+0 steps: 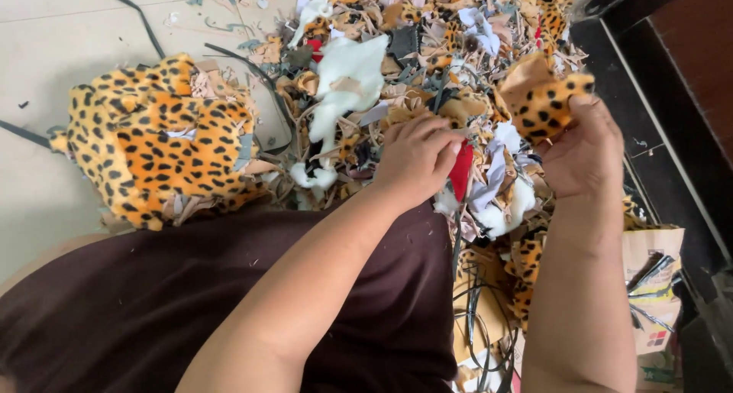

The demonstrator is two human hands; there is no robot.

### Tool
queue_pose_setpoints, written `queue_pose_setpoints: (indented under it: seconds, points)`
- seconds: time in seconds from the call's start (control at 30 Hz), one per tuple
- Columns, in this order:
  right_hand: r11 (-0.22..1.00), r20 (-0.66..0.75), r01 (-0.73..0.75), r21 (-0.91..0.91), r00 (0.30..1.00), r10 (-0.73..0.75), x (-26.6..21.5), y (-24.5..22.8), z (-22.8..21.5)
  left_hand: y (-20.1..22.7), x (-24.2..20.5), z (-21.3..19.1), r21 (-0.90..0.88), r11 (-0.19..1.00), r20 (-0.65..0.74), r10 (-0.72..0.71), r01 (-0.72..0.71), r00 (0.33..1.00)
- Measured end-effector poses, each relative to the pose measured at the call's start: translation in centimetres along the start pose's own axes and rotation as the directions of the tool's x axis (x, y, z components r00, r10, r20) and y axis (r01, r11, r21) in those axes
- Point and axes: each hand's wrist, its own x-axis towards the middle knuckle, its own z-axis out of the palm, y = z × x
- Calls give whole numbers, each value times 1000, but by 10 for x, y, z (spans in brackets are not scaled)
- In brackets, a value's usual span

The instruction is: Sorting through a large pile of mixed fabric scraps to select leopard-print pieces and arranging them on a cardboard sheet for packaging.

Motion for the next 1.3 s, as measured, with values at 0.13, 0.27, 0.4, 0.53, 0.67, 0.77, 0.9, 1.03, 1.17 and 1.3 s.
queue_pose_setpoints:
  seconds: [0.13,0.27,0.4,0.53,0.67,0.77,0.9,1.03,1.17,1.3]
  points:
    - [1000,61,-10,22,998,9,-11,3,17,27,9,-32,-468,867,100,-141,172,985]
    - [992,124,-68,103,991,55,-26,19,45,39,2,-36,-737,577,165,-351,351,922]
    - [995,164,-45,94,986,30,-22,59,58,33,-7,-56,-786,556,-55,-498,270,866]
    - [983,263,-72,169,964,25,-27,104,93,31,-21,-92,-725,566,14,-557,392,830]
    - [999,297,34,20,954,-39,-66,107,157,-1,-36,-129,-548,703,-147,-614,453,775]
    - [998,338,51,39,939,-61,-79,122,190,-14,-57,-166,-443,826,-301,-503,349,810]
    - [997,397,-12,79,917,-21,-108,125,235,-57,-77,-187,-456,736,-137,-613,500,778]
    - [992,426,-58,110,905,6,-120,147,263,-80,-99,-211,-614,665,-134,-619,425,774]
    - [994,444,-89,59,895,54,-131,156,278,-104,-115,-230,-620,701,-218,-586,353,780]
    - [986,672,165,29,727,-141,-142,144,283,-104,-122,-256,-488,817,-183,-439,307,880]
